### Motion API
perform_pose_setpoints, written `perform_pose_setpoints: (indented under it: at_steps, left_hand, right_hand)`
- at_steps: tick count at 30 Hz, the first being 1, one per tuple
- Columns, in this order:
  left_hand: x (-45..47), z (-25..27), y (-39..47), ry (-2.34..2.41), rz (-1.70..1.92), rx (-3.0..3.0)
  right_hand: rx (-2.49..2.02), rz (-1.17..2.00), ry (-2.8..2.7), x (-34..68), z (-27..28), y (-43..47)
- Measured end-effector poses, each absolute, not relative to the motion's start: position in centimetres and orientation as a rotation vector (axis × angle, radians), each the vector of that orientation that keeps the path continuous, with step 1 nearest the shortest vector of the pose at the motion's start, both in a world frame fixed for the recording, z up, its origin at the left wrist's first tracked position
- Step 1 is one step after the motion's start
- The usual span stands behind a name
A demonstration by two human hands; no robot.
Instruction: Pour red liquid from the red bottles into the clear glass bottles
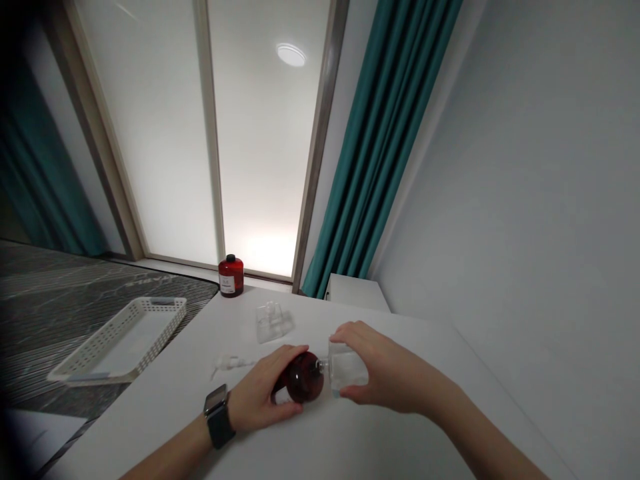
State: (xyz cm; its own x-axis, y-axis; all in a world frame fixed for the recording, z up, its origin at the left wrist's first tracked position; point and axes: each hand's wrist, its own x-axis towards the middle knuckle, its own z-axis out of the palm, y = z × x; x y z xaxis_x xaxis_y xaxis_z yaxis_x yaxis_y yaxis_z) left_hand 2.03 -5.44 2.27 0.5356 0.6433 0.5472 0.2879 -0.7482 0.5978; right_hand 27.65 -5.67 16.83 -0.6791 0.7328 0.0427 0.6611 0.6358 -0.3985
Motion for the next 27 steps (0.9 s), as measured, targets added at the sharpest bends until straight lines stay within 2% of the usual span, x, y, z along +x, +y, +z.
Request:
perform_pose_setpoints:
  at_steps: [27]
  left_hand:
    - [1.99,2.03,-5.25,0.745,1.097,2.36]
  right_hand:
    - [-1.176,0.512,-2.689,27.26,17.41,-5.85]
